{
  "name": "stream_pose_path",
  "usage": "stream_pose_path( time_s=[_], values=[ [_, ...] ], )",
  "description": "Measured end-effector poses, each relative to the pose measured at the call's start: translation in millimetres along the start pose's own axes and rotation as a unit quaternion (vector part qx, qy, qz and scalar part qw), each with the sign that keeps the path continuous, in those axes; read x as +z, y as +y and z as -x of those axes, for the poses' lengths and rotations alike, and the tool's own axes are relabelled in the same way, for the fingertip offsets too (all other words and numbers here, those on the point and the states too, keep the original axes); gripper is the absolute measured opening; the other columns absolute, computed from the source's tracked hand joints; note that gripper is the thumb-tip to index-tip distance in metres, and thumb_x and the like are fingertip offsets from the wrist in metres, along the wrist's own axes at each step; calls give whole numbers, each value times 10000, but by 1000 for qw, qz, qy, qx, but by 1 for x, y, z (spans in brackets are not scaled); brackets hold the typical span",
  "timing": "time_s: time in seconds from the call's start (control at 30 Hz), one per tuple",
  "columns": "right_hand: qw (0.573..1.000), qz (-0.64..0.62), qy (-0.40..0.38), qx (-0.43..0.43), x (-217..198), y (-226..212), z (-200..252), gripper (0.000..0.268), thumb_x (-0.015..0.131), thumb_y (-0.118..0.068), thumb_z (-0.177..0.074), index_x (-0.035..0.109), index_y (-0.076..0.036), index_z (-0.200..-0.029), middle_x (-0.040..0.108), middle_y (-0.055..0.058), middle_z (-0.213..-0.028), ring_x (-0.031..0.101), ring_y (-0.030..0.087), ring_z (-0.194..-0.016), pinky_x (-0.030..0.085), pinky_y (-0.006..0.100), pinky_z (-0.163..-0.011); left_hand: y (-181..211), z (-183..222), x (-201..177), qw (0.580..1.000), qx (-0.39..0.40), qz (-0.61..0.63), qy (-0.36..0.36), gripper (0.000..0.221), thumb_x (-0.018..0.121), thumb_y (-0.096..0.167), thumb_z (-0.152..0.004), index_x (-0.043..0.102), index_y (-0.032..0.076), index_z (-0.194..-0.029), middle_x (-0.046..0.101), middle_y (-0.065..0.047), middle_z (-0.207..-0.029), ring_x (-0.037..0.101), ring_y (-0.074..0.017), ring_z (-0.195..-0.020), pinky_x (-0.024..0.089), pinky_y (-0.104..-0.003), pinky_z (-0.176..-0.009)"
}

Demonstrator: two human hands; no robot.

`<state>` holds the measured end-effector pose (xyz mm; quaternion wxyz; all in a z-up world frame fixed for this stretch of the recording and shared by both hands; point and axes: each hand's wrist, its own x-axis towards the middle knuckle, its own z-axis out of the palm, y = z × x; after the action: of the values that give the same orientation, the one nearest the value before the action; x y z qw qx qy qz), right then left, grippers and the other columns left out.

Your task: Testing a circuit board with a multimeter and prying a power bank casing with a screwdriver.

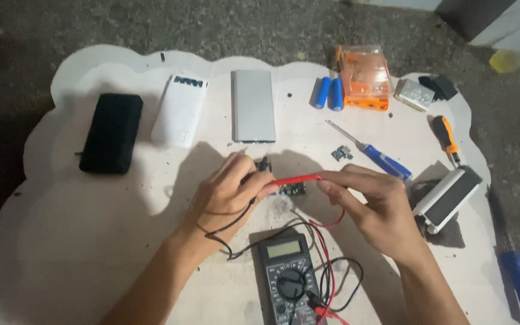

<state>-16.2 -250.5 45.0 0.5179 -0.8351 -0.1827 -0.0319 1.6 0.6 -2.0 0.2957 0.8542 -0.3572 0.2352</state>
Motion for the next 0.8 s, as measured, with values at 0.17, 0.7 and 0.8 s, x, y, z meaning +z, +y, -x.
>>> stream_pose_path(
  time_s=[0.17,0.7,0.8],
  values=[
    [999,35,8,-19,0,-4,-2,186,686,-108,-940,800,-31,-1066,678,49,-737,562,124,-639,445,277,-603,3,-4,-2,1000,4,15,18,137,759,95,-958,681,-8,-1001,441,-78,-856,483,-225,-780,466,-331,-565],
    [934,-335,6,124,38,13,5,379,560,-227,-1037,653,59,-806,604,158,-653,555,230,-583,477,360,-599,19,3,18,967,-114,224,31,202,576,237,-1043,700,78,-1031,535,-40,-816,584,-214,-716,519,-343,-633],
    [948,-266,92,147,29,26,3,391,595,-239,-988,736,121,-928,655,222,-600,606,245,-515,513,354,-541,10,5,22,908,-220,353,56,382,439,384,-1076,715,124,-1031,579,-58,-741,551,-194,-670,499,-323,-662]
  ],
)
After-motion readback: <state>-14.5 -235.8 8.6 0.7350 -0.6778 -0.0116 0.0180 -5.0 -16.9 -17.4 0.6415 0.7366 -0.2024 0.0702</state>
